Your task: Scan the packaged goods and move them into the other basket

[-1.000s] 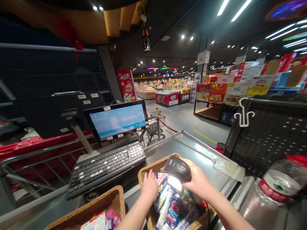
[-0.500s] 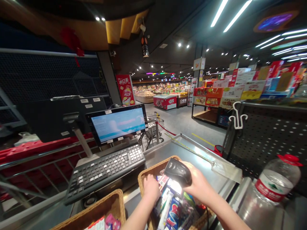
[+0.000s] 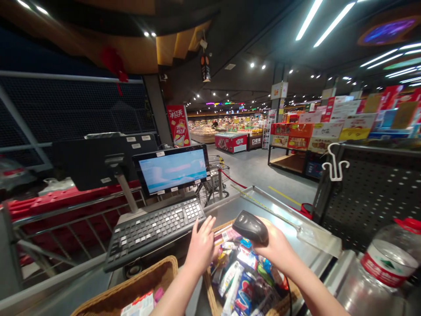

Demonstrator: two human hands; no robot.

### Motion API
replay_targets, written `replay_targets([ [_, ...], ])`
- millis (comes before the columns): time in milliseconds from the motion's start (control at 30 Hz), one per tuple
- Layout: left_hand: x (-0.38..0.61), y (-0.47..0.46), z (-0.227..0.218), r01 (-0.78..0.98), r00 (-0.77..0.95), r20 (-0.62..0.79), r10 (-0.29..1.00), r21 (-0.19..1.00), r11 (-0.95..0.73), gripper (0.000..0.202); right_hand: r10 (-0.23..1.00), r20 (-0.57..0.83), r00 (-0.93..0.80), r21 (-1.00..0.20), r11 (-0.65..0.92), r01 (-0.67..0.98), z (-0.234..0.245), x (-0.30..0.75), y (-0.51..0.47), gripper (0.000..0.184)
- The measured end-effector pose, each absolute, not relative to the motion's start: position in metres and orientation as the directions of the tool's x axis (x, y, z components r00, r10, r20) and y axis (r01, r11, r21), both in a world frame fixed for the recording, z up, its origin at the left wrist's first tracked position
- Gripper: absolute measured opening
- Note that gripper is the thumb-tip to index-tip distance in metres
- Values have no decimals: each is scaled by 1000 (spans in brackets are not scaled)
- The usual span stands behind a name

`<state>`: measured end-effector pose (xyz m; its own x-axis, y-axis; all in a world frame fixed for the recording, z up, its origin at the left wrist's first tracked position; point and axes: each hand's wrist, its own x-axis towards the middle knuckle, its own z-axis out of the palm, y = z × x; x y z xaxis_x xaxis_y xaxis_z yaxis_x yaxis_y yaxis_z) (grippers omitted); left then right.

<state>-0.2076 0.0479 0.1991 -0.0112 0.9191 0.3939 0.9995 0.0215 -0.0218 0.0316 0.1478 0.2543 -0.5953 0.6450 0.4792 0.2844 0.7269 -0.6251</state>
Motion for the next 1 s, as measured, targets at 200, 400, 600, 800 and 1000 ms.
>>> replay_targets([
  [200,-223,24,233,995,-7,499,867,-86,57,25,675,505,-539,-623,717,314,262,18,143,48],
  [400,-240,0,259,985,1,624,782,-136,108,24,662,522,-537,-629,724,282,272,0,133,45],
  [600,-258,-26,277,971,-12,693,721,-163,174,18,619,547,-564,-608,757,240,283,-22,115,50],
  [800,-275,-50,286,961,-55,739,672,-143,236,16,566,565,-600,-607,778,162,296,-39,83,46],
  [1000,-292,-73,287,949,-85,745,662,-142,281,16,485,553,-677,-567,815,121,297,-51,60,44],
])
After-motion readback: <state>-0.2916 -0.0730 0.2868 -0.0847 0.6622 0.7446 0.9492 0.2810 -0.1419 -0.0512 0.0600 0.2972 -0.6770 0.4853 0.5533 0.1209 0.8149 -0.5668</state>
